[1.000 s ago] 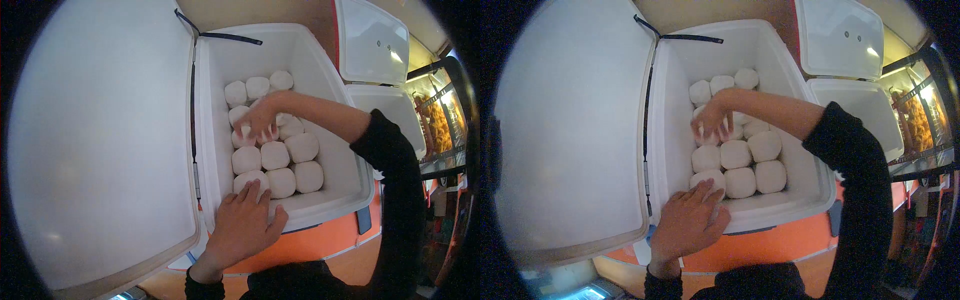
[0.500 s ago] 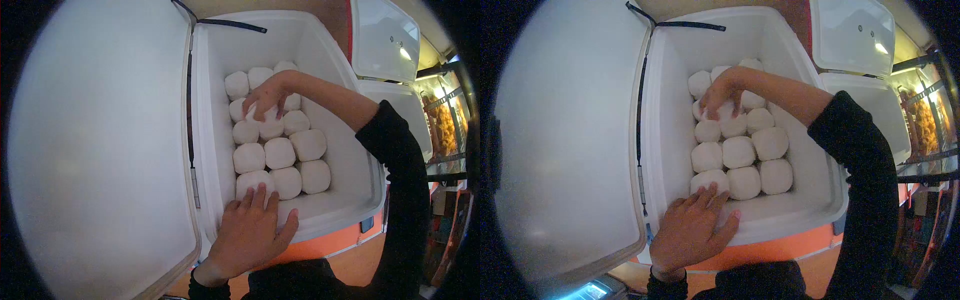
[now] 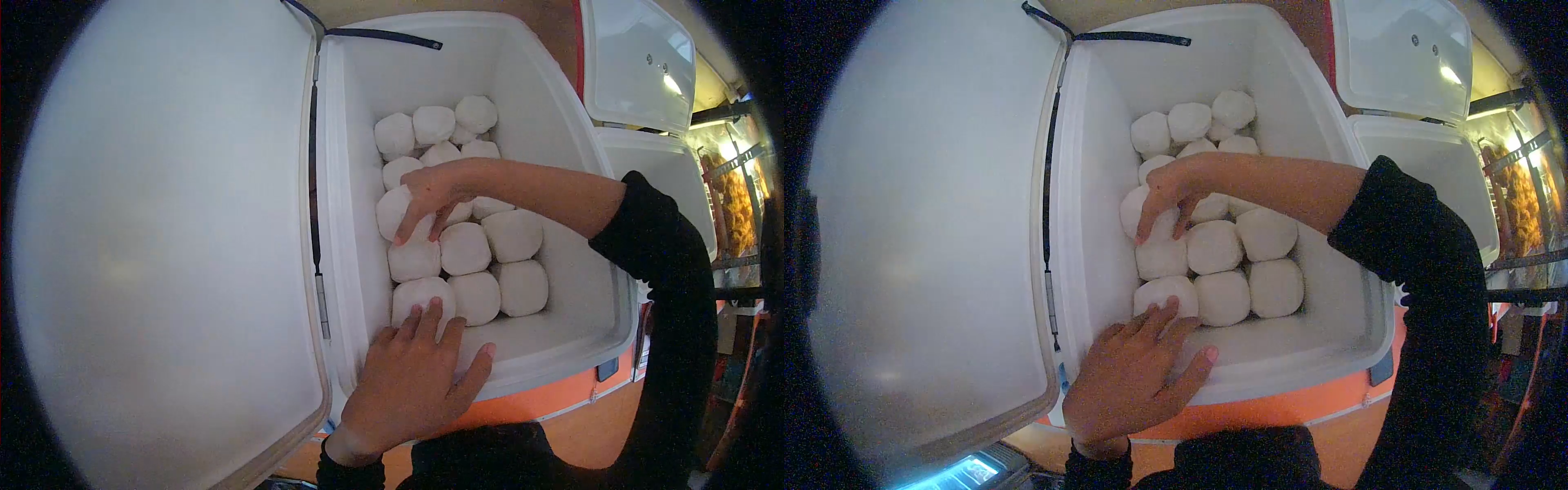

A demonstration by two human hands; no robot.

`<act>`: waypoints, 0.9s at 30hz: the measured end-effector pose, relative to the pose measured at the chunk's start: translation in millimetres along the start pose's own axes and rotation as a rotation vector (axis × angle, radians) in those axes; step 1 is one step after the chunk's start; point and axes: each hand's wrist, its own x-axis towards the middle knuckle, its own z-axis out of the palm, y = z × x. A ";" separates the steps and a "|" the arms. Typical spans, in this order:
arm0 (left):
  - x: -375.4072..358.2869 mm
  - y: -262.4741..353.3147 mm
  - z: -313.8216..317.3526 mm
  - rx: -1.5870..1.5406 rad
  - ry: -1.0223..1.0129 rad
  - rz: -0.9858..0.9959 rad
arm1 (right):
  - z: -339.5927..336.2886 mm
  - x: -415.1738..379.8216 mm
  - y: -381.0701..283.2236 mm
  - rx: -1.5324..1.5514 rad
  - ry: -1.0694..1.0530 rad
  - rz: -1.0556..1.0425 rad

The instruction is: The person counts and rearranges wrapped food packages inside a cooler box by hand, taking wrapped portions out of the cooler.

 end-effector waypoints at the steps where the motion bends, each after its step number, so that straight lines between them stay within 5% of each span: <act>1: -0.2 -0.2 0.6 0.002 0.008 0.000 | 3.1 0.1 1.5 -0.050 0.179 0.042; 11: -0.5 -0.8 1.1 0.013 0.037 0.004 | 1.6 -69.1 -30.3 -0.204 0.125 0.132; 17: 0.9 3.0 1.6 0.040 0.048 -0.023 | 66.5 -128.6 26.8 0.145 0.223 0.258; 20: 2.0 4.7 -2.5 0.026 0.005 -0.012 | 78.6 -113.8 73.9 0.555 0.118 0.202; 23: 0.8 3.3 -0.1 -0.013 0.041 0.016 | 69.7 -123.1 57.6 -0.253 0.064 0.213; 27: 0.3 0.9 4.7 -0.012 0.150 0.069 | 79.6 -99.9 74.6 -0.366 -0.011 0.133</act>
